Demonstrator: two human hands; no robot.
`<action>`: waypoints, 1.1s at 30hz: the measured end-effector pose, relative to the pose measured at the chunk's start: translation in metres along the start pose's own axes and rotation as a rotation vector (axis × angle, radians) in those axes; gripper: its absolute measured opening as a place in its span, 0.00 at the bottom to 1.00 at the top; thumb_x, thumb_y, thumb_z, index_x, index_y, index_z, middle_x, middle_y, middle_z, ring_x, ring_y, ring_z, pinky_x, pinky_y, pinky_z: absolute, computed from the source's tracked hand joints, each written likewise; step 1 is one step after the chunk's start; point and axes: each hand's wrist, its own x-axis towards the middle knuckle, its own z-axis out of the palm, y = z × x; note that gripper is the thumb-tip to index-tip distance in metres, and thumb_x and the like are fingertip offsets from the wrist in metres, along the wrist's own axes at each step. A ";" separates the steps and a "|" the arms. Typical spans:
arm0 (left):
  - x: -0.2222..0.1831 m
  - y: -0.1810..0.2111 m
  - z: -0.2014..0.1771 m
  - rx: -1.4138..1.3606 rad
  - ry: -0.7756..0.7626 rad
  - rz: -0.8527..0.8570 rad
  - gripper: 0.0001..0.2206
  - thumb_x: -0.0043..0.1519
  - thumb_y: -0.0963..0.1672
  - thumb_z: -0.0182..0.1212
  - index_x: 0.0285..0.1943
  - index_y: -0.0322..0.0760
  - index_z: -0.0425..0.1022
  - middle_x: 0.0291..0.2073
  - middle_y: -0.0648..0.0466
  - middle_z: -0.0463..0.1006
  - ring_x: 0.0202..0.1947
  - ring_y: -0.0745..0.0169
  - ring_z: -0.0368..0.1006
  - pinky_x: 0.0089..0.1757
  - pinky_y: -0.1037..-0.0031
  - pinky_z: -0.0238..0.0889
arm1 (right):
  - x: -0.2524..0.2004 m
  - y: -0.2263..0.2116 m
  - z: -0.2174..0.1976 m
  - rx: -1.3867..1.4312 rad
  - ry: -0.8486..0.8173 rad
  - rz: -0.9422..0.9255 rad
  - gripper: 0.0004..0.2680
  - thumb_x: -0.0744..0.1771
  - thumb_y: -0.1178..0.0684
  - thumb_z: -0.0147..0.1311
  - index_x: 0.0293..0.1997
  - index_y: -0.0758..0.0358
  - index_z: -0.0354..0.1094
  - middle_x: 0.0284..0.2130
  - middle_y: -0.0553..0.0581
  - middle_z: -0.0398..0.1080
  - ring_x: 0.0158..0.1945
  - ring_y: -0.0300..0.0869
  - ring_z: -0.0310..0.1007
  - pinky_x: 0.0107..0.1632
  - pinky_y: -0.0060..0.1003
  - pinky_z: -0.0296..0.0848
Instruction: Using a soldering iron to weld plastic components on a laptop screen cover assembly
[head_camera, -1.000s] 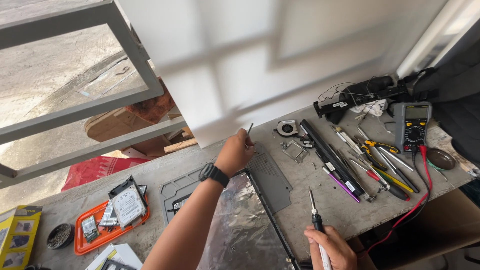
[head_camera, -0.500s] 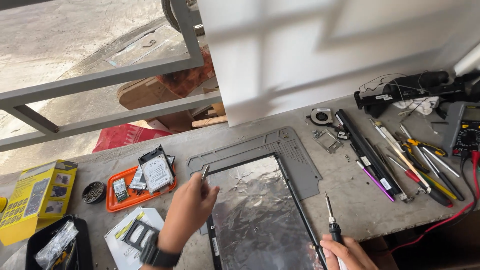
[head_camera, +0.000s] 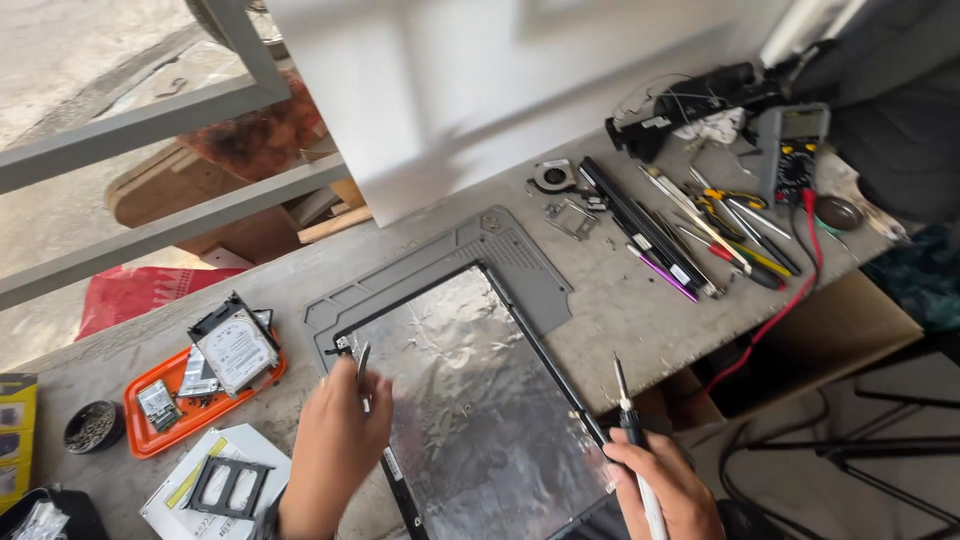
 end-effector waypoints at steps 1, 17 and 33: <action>0.016 -0.003 0.008 -0.001 -0.009 0.009 0.14 0.72 0.50 0.65 0.42 0.41 0.67 0.37 0.56 0.85 0.40 0.42 0.80 0.43 0.51 0.68 | -0.003 0.002 -0.001 -0.007 0.005 0.009 0.09 0.69 0.57 0.65 0.53 0.49 0.84 0.54 0.49 0.86 0.57 0.39 0.89 0.59 0.33 0.85; 0.140 -0.039 0.050 0.188 -0.005 0.096 0.11 0.77 0.47 0.59 0.49 0.34 0.78 0.46 0.38 0.89 0.50 0.22 0.80 0.51 0.41 0.69 | 0.017 -0.026 -0.031 0.113 -0.055 0.037 0.11 0.69 0.59 0.68 0.57 0.57 0.79 0.51 0.54 0.82 0.46 0.42 0.87 0.57 0.36 0.84; 0.025 -0.023 -0.011 -0.708 0.193 -0.033 0.10 0.74 0.35 0.52 0.43 0.43 0.64 0.33 0.58 0.68 0.38 0.60 0.66 0.42 0.68 0.62 | 0.231 0.051 -0.010 0.147 0.033 -0.038 0.10 0.71 0.66 0.68 0.59 0.67 0.82 0.44 0.71 0.84 0.47 0.62 0.86 0.44 0.49 0.83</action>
